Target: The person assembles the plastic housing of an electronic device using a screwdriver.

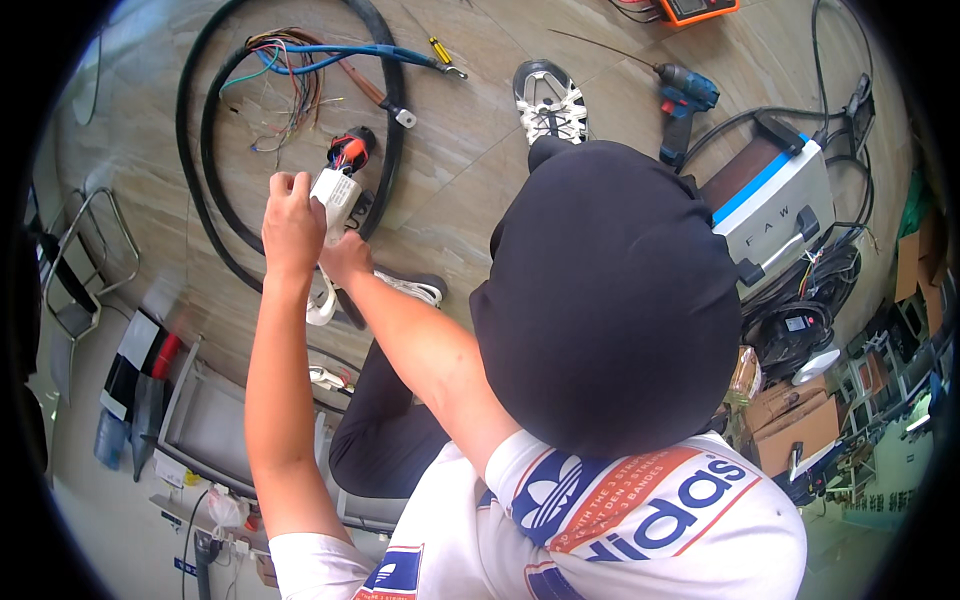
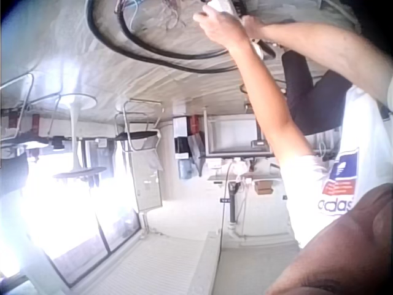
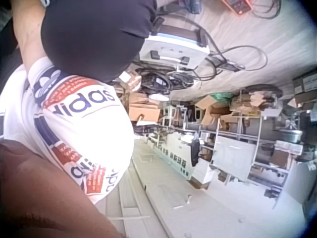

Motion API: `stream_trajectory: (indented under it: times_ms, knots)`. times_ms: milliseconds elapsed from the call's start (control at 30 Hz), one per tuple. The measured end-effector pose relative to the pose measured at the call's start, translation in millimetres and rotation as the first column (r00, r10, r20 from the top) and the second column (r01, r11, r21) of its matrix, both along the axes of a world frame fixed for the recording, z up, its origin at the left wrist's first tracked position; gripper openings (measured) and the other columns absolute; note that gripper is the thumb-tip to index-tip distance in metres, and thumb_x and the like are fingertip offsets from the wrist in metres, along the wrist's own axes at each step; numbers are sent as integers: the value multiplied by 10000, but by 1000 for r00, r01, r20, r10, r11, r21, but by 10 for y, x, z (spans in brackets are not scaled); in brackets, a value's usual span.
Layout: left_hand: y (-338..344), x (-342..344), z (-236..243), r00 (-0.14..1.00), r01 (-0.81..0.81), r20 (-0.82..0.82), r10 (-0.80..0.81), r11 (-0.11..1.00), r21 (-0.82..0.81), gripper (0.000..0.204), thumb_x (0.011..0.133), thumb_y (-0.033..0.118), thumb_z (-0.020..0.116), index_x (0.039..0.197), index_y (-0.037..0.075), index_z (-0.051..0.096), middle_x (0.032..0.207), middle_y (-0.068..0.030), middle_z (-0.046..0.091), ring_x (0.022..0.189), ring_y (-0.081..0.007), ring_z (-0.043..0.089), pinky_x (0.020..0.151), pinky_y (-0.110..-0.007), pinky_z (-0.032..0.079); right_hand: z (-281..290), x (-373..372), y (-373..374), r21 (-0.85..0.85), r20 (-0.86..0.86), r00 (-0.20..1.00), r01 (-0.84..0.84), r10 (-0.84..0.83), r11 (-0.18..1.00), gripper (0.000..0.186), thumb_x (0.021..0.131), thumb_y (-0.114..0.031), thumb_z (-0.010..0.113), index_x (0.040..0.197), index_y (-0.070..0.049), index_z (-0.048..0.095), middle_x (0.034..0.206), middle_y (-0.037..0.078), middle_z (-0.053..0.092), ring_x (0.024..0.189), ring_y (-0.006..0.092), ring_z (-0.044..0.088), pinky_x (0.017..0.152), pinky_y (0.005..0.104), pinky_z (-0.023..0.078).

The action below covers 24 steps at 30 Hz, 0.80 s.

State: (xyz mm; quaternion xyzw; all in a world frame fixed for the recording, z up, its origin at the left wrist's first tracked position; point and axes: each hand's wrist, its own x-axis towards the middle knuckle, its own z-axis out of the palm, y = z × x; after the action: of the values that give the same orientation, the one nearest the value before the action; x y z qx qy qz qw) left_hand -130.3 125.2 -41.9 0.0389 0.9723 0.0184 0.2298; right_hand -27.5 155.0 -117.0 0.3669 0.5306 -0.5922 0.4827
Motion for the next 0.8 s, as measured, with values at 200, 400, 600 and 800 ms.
stream_trajectory:
  times_ms: [200,400,600,800]
  knots:
    - [265,-45,9,986,-163,-21,168,974,160,367,790,104,669,1134,36,561,1100,-187,565,964,-379,603,831,-440,498,-121,87,-78,2,-92,996,-21,21,1000,706,746,-578,680,1067,50,652,1097,283,656,1099,404,614,920,438,481]
    - [294,-265,-449,973,-230,37,228,937,265,306,778,162,710,1027,17,608,954,-176,642,976,-345,617,835,-420,494,-125,98,-92,22,-41,996,-78,79,997,641,785,-522,677,1055,57,632,1072,279,660,1064,415,621,894,456,488]
    - [746,-702,-1139,992,-124,53,115,963,239,410,788,222,735,1093,56,517,1056,-172,602,1015,-386,612,861,-472,509,-381,502,-326,56,-233,972,-11,24,998,588,801,-475,684,1043,57,616,1015,265,675,1006,412,642,853,464,501]
    - [893,-810,-1641,997,28,72,-29,999,14,124,914,135,510,1028,85,510,1027,-174,620,845,-341,703,702,-460,579,-294,607,-385,26,-272,961,-32,38,999,619,777,-498,707,1041,55,621,995,269,677,989,407,649,842,459,504]
